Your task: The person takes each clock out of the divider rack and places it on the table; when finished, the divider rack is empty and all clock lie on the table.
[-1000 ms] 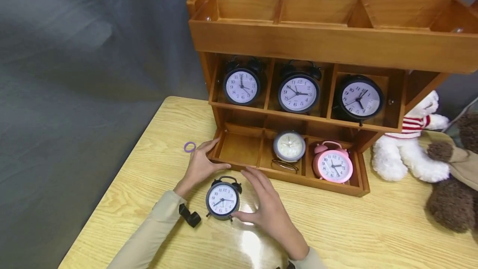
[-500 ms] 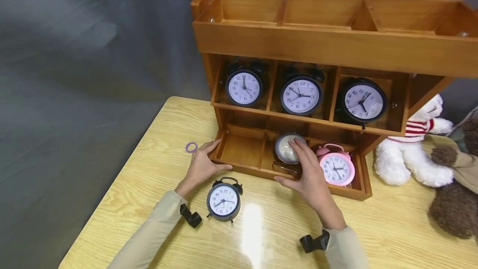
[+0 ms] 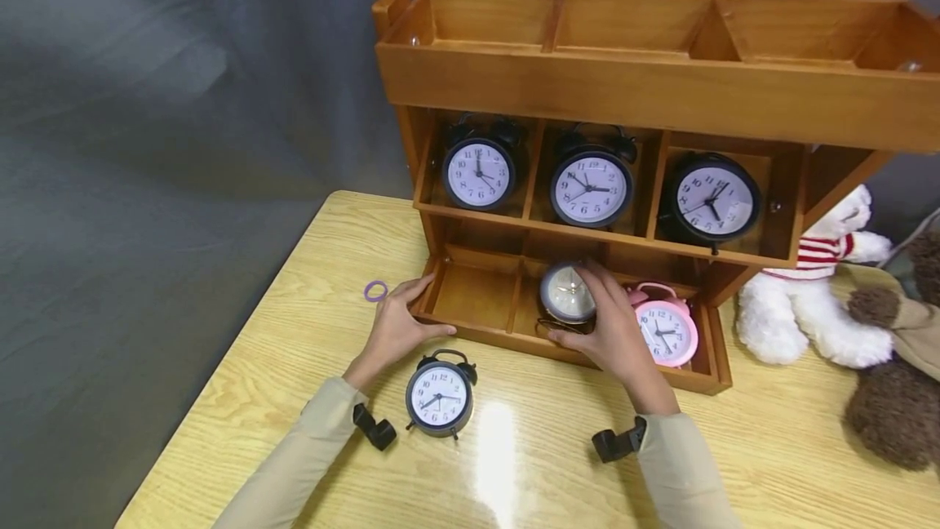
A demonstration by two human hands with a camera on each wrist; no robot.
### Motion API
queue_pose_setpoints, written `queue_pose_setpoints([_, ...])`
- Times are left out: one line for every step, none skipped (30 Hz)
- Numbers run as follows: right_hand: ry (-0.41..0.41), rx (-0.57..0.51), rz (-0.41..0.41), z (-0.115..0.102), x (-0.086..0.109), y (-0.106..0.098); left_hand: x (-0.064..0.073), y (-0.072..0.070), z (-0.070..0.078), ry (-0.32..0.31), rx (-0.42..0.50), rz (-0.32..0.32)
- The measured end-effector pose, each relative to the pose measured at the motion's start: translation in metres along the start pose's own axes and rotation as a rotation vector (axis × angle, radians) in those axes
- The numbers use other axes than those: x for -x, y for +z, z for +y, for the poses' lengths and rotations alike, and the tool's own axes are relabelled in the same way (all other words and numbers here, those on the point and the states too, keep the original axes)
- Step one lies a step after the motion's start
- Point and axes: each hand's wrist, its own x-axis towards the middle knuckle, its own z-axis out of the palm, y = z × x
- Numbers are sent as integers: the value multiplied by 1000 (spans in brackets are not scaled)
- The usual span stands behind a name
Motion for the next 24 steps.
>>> queue_pose_setpoints([5, 6, -12, 1, -1, 0, 0, 0, 0, 2, -2, -1])
queue_pose_setpoints([10, 12, -24, 2, -3, 1, 0, 0, 0, 4, -2, -1])
queue_pose_setpoints([13, 18, -35, 3, -4, 1, 0, 0, 0, 5, -1, -1])
queue_pose_setpoints([16, 22, -44, 5, -5, 2, 0, 1, -1, 5, 0, 0])
queue_pose_setpoints([17, 26, -52, 6, -6, 2, 0, 1, -1, 7, 0, 1])
queue_pose_setpoints([18, 29, -59, 6, -6, 3, 0, 0, -1, 10, 0, 3])
queue_pose_setpoints([19, 31, -64, 7, -7, 3, 0, 0, -1, 12, 2, 5])
queue_pose_setpoints([22, 31, -70, 8, -7, 3, 0, 0, -1, 12, 3, 6])
queue_pose_setpoints([23, 32, -74, 8, -8, 3, 0, 0, -1, 15, 3, 8])
queue_pose_setpoints([26, 34, -78, 8, -9, 3, -1, 0, -1, 16, 2, 10])
queue_pose_setpoints([28, 35, -83, 8, -9, 3, -1, 0, -1, 15, 1, 10])
queue_pose_setpoints([33, 35, -87, 8, -10, 3, -1, -1, 0, 13, 0, 9])
queue_pose_setpoints([36, 36, -90, 8, -10, 3, -1, -1, 0, 11, 0, 9])
queue_pose_setpoints([41, 37, -94, 8, -11, 3, -1, -1, 0, 9, 0, 9])
queue_pose_setpoints([43, 37, -96, 8, -11, 3, -1, -1, 0, 9, 1, 9])
queue_pose_setpoints([46, 37, -97, 8, -11, 3, -1, -2, 0, 7, 1, 8])
queue_pose_setpoints([46, 36, -95, 8, -12, 3, -1, -2, 0, 7, 2, 9])
queue_pose_setpoints([45, 36, -91, 8, -12, 4, -1, -2, 0, 6, 2, 9])
queue_pose_setpoints([40, 36, -85, 9, -12, 4, -1, -2, 1, 4, 2, 8])
queue_pose_setpoints([37, 36, -79, 9, -11, 5, 0, -2, 1, 3, 0, 6])
queue_pose_setpoints([32, 37, -70, 10, -11, 6, 0, -2, 1, 0, -1, 3])
queue_pose_setpoints([25, 39, -61, 10, -11, 6, 0, -2, 1, -4, -3, -2])
queue_pose_setpoints([19, 39, -52, 11, -10, 7, 0, -2, 1, -8, -4, -5])
queue_pose_setpoints([14, 42, -44, 11, -10, 7, 0, -1, 1, -13, -6, -10])
